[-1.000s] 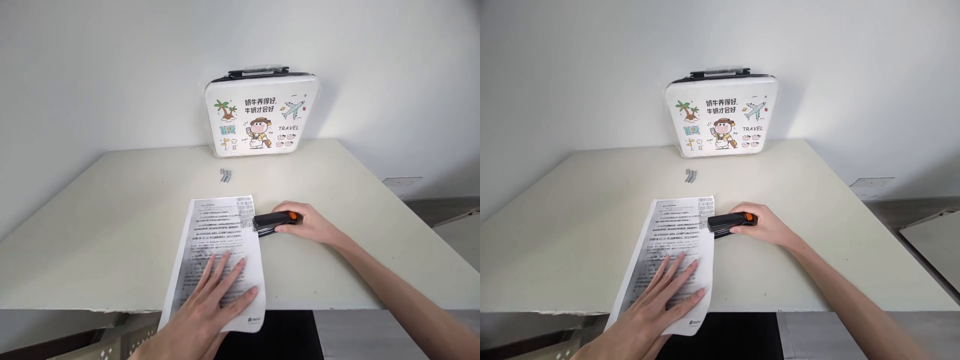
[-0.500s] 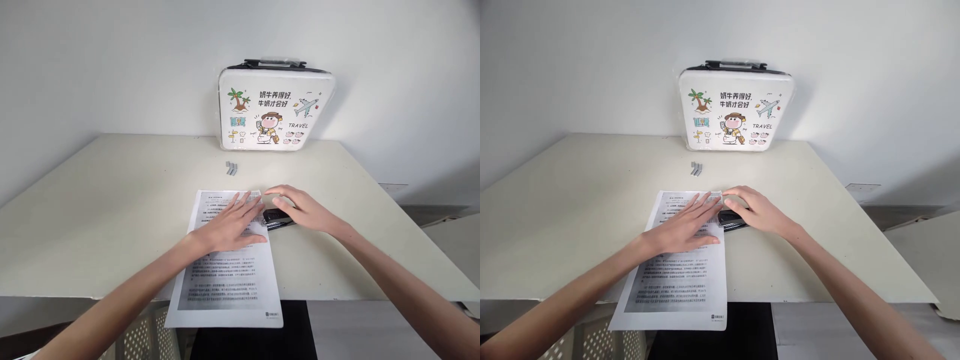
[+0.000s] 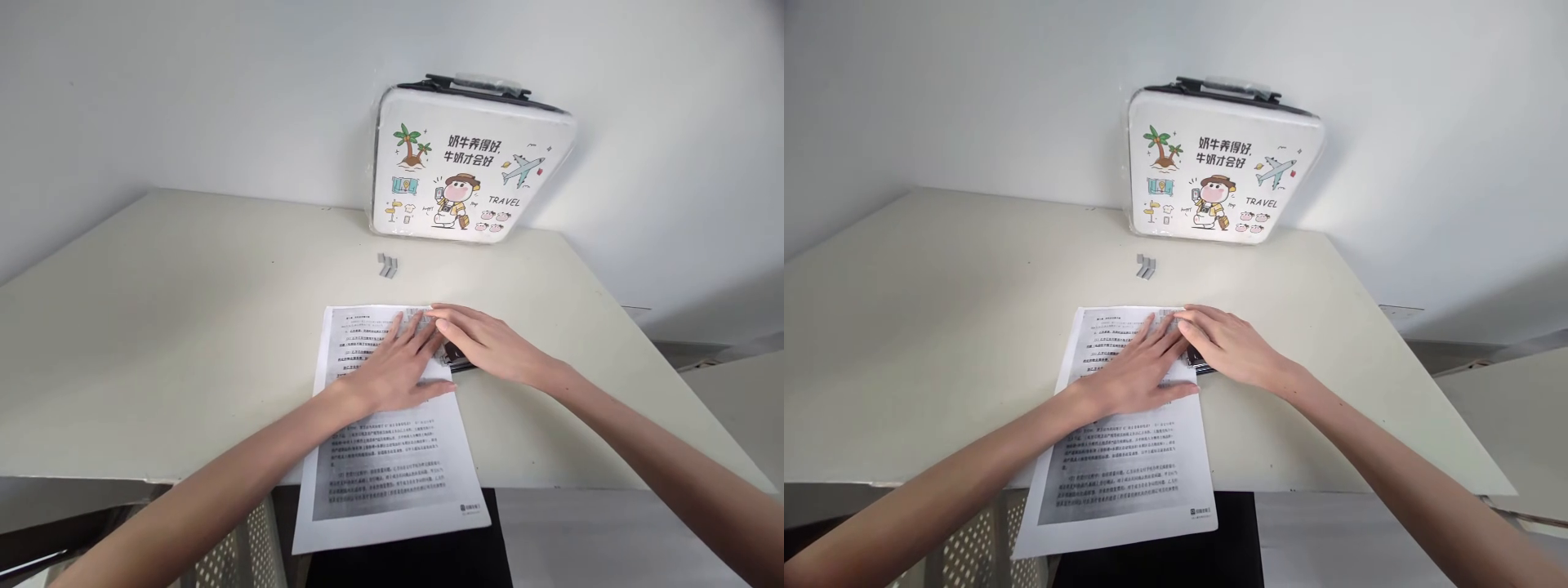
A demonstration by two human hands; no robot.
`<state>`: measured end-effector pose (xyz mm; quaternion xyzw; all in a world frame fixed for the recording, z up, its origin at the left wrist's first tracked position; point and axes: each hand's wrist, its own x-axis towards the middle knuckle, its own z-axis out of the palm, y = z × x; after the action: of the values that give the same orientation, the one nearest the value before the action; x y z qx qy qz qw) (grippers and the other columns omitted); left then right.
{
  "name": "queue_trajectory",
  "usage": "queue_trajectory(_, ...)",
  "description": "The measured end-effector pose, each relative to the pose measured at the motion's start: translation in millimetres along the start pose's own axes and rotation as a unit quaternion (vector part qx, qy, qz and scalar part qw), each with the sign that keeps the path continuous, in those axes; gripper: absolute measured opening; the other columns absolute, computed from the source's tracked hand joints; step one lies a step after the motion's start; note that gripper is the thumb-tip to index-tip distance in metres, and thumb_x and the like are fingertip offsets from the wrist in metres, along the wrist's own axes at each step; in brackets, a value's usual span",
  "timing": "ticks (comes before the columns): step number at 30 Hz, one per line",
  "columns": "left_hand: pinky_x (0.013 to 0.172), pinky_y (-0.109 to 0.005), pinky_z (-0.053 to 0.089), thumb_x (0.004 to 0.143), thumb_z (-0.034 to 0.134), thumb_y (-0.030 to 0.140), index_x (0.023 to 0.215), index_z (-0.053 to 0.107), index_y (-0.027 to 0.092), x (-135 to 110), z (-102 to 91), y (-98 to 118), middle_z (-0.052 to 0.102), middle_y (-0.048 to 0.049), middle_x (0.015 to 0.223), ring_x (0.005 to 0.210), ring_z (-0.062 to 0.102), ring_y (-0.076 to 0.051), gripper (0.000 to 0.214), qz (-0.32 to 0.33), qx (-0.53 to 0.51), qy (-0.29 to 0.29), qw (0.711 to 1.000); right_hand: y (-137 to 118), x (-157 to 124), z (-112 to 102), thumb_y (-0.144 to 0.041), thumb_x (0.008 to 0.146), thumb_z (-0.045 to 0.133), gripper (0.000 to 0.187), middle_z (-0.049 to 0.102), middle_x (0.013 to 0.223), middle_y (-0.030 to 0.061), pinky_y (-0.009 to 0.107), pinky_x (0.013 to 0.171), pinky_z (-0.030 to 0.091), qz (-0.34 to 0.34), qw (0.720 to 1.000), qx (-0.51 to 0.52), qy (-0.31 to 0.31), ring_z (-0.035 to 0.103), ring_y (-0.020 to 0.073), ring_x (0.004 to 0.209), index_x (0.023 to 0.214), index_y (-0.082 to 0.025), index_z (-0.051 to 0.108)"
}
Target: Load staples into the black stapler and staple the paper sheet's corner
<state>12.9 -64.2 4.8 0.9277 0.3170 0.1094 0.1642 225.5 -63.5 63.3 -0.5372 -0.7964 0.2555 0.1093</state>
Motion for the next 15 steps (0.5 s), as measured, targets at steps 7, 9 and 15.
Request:
queue_trajectory(7, 0.135, -0.059, -0.002, 0.106, 0.033, 0.073, 0.17, 0.02, 0.016, 1, 3.5, 3, 0.019, -0.0135, 0.178, 0.166, 0.001, -0.033, 0.087, -0.007, 0.01, 0.006, 1.0, -2, 1, 4, -0.055, 0.111, 0.025, 0.053, 0.05, 0.165, -0.0011, 0.053, 0.125, 0.04, 0.023, 0.999, -0.041, 0.005, 0.047, 0.0267, 0.152, 0.147, -0.035, 0.058)
queue_trajectory(9, 0.135, -0.059, -0.001, 0.105, 0.034, 0.074, 0.17, 0.021, 0.016, 1, 4.5, 2, 0.02, -0.0137, 0.178, 0.166, 0.002, -0.034, 0.087, -0.007, 0.009, 0.009, 1.0, -2, 1, 5, -0.051, 0.111, 0.026, 0.051, 0.052, 0.163, -0.0003, 0.054, 0.123, 0.043, 0.02, 0.999, -0.049, 0.012, 0.05, 0.0273, 0.15, 0.147, -0.035, 0.058)
queue_trajectory(15, 0.135, -0.061, 0.002, 0.105, 0.037, 0.073, 0.17, 0.021, 0.02, 0, 5.5, 1, 0.02, -0.0127, 0.178, 0.166, 0.003, -0.034, 0.086, -0.008, 0.007, 0.022, 1.0, -2, 3, 11, -0.041, 0.11, 0.028, 0.048, 0.057, 0.159, 0.0019, 0.054, 0.116, 0.049, 0.003, 0.996, -0.08, 0.035, 0.055, 0.0277, 0.145, 0.145, -0.034, 0.058)
